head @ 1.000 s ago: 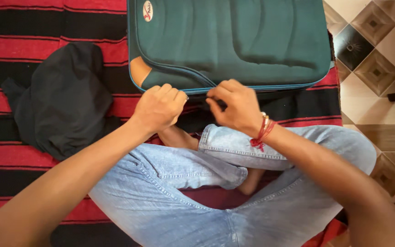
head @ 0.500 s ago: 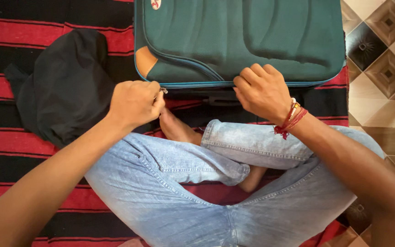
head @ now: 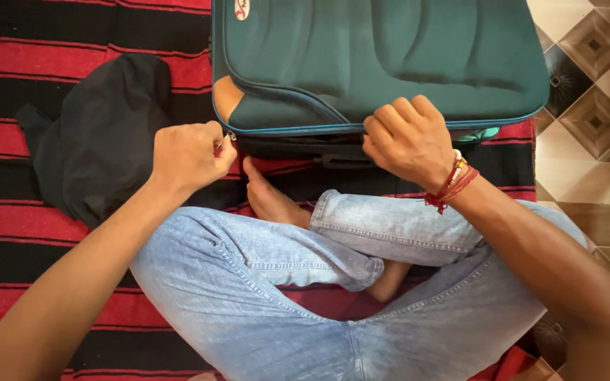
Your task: The person unzips a green suitcase, removes a black garment to unfold it, and then rearranges several folded items, including blue jeans and beige pants, inside the suitcase while sitting on a rug.
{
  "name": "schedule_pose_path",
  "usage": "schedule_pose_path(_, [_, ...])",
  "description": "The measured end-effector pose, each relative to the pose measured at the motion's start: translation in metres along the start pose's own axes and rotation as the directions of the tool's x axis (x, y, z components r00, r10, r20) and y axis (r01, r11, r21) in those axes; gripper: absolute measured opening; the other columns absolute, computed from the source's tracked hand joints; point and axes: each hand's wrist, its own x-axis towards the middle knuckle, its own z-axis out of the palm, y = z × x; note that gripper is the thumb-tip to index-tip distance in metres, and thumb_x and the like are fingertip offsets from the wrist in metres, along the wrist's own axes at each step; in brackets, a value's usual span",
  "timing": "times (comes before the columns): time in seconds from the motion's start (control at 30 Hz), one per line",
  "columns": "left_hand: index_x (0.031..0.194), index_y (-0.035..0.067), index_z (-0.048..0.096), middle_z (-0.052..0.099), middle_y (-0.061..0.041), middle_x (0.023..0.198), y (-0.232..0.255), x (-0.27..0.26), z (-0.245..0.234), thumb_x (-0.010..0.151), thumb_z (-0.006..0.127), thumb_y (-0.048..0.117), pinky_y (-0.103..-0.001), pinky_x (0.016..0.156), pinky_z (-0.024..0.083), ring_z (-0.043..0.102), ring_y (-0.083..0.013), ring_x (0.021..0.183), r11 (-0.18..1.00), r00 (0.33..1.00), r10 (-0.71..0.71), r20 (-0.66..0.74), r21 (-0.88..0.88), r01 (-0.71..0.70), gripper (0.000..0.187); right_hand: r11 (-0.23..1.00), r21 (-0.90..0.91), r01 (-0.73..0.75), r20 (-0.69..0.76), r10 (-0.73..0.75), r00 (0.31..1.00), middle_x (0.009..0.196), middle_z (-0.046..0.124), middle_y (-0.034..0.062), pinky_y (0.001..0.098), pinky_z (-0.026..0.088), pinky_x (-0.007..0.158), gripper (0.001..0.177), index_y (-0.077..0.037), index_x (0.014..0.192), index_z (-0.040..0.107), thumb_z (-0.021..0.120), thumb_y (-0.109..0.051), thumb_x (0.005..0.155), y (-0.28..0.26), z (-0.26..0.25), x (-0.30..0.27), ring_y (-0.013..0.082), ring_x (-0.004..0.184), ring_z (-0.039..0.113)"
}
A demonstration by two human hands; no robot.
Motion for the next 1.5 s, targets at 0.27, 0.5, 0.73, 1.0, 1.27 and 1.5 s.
schedule_pose_path(0.27, [0.069, 0.011, 0.063, 0.065, -0.009, 0.064, -0.021, 0.007, 0.006, 0.089, 0.076, 0.027, -0.043, 0.052, 0.048, 0.066, -0.0295, 0.059, 0.997, 0.998, -0.048, -0.044, 0.066, 0.05, 0.028, 1.0, -0.024, -0.007, -0.014, 0.006, 1.0, 0.089, 0.058, 0.0037, 0.037, 0.041, 0.072, 0.019, -0.007, 0.096, 0.068, 0.08, -0.014, 0.083, 0.007, -0.014, 0.002, 0.0223, 0.08, 0.055])
schedule_pose_path(0.5, [0.073, 0.011, 0.065, 0.066, -0.009, 0.067, -0.038, 0.023, 0.01, 0.092, 0.076, 0.026, -0.043, 0.056, 0.05, 0.066, -0.0296, 0.061, 0.995, 0.996, -0.072, -0.059, 0.068, 0.076, 0.027, 0.999, -0.023, -0.024, -0.024, 0.023, 0.999, 0.093, 0.061, 0.0036, 0.0358, 0.044, 0.071, 0.017, -0.006, 0.097, 0.067, 0.079, -0.012, 0.087, 0.015, -0.013, -0.003, 0.0215, 0.079, 0.056])
schedule_pose_path(0.73, [0.084, 0.008, 0.068, 0.07, -0.011, 0.078, -0.069, 0.057, 0.031, 0.099, 0.077, 0.023, -0.045, 0.062, 0.052, 0.068, -0.0335, 0.071, 0.998, 0.989, -0.053, -0.136, 0.03, 0.057, 0.022, 0.999, 0.025, -0.035, -0.031, 0.035, 0.999, 0.092, 0.062, 0.0047, 0.0371, 0.044, 0.069, 0.016, -0.007, 0.094, 0.066, 0.079, -0.011, 0.087, 0.017, -0.008, -0.007, 0.0224, 0.077, 0.057])
schedule_pose_path(1.0, [0.089, 0.007, 0.071, 0.073, -0.011, 0.083, -0.103, 0.096, 0.056, 0.097, 0.075, 0.017, -0.044, 0.065, 0.054, 0.071, -0.0333, 0.076, 0.998, 0.98, -0.068, -0.187, 0.004, 0.07, 0.013, 0.982, 0.157, -0.101, 0.042, 0.096, 0.994, 0.086, 0.06, 0.0064, 0.0396, 0.047, 0.07, 0.018, -0.006, 0.093, 0.065, 0.077, -0.011, 0.081, 0.011, 0.012, -0.016, 0.0259, 0.076, 0.058])
schedule_pose_path(1.27, [0.086, 0.008, 0.072, 0.073, -0.01, 0.079, -0.112, 0.131, 0.071, 0.097, 0.079, 0.021, -0.043, 0.066, 0.056, 0.073, -0.0312, 0.073, 0.976, 0.952, -0.212, -0.221, -0.102, 0.194, 0.018, 0.973, 0.189, -0.13, 0.058, 0.121, 0.991, 0.082, 0.057, 0.0074, 0.0401, 0.048, 0.068, 0.018, -0.005, 0.092, 0.064, 0.076, -0.011, 0.08, 0.009, 0.022, -0.015, 0.0265, 0.073, 0.058])
schedule_pose_path(1.5, [0.085, 0.008, 0.074, 0.074, -0.013, 0.077, -0.132, 0.159, 0.094, 0.092, 0.082, 0.023, -0.045, 0.065, 0.056, 0.072, -0.0345, 0.072, 0.957, 0.909, -0.289, -0.3, -0.124, 0.264, 0.018, 0.963, 0.226, -0.148, 0.047, 0.141, 0.989, 0.081, 0.057, 0.0079, 0.0402, 0.048, 0.069, 0.016, -0.005, 0.089, 0.063, 0.075, -0.01, 0.079, 0.007, 0.024, -0.012, 0.0276, 0.073, 0.059])
